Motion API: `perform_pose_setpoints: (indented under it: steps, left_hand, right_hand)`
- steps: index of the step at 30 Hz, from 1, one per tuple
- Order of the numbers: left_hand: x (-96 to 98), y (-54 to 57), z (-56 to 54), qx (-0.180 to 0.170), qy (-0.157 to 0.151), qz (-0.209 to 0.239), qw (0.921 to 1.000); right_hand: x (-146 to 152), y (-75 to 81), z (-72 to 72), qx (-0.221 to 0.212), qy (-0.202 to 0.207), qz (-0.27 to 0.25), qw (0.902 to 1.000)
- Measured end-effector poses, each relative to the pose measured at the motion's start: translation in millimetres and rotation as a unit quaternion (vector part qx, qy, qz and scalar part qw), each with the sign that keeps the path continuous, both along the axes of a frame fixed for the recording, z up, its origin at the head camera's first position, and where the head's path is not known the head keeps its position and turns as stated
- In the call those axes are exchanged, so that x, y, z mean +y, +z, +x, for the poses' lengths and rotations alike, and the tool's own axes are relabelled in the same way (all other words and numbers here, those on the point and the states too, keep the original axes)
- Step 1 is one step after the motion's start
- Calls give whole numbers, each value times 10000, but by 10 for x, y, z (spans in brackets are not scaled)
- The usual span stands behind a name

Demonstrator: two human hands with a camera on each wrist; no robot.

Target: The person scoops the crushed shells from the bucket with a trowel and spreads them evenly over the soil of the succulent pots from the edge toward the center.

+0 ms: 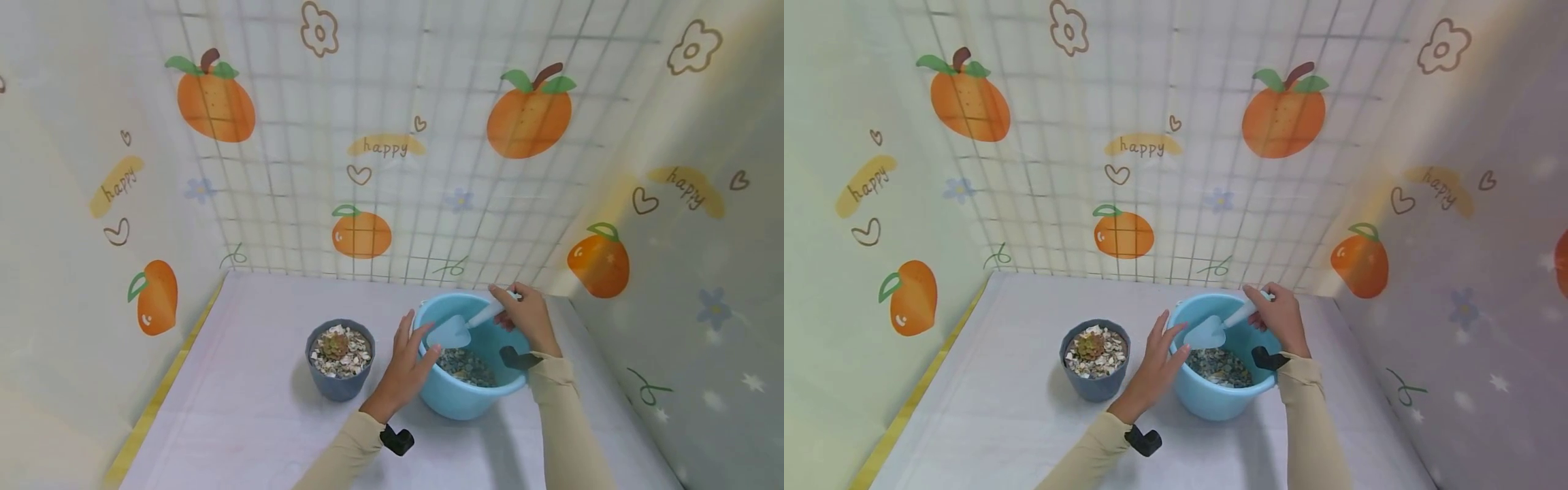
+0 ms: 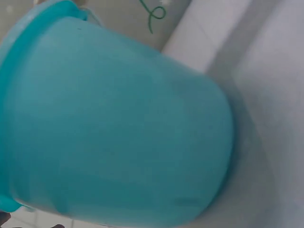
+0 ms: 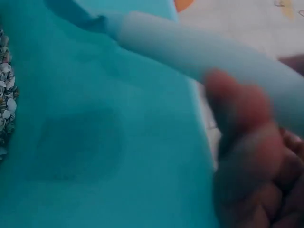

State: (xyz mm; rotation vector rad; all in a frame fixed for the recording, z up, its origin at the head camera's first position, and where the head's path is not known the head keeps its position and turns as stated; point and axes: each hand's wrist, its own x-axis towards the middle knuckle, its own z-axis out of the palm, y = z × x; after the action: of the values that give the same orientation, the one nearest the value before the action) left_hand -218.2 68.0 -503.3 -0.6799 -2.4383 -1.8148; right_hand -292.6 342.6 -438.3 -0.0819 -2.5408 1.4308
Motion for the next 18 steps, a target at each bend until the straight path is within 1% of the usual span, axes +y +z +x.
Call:
perform_pose_setpoints:
  steps: [3, 5, 7, 10, 12, 13, 15, 18]
  left_hand:
    - [55, -108, -31, -97, -19, -60, 9999]
    - [74, -159, -36, -172, -53, -55, 9998]
    - [85, -189, -38, -193, -85, -1, 9998]
    - [86, -179, -21, -219, -104, 98, 9997]
    - [91, -190, -27, -207, -89, 104, 9997]
    - [94, -195, -29, -199, -85, 98, 9997]
    - [101, -211, -33, -206, -89, 86, 9997]
    - [111, -227, -32, -229, -99, 85, 9997]
  right_hand:
    - [-27, -28, -16, -192, 484, 475, 9975]
    - [-49, -32, -16, -372, 800, 837, 9926]
    - [-70, -29, -14, -505, 1091, 1266, 9846]
    - [-110, -4, -10, -676, 1420, 1811, 9708]
    - [-133, 10, -6, -740, 1508, 2032, 9646]
    - [-142, 17, 0, -759, 1536, 2063, 9634]
    - [-150, 23, 9, -756, 1495, 2037, 9646]
    - [-148, 16, 19, -729, 1404, 1849, 9699]
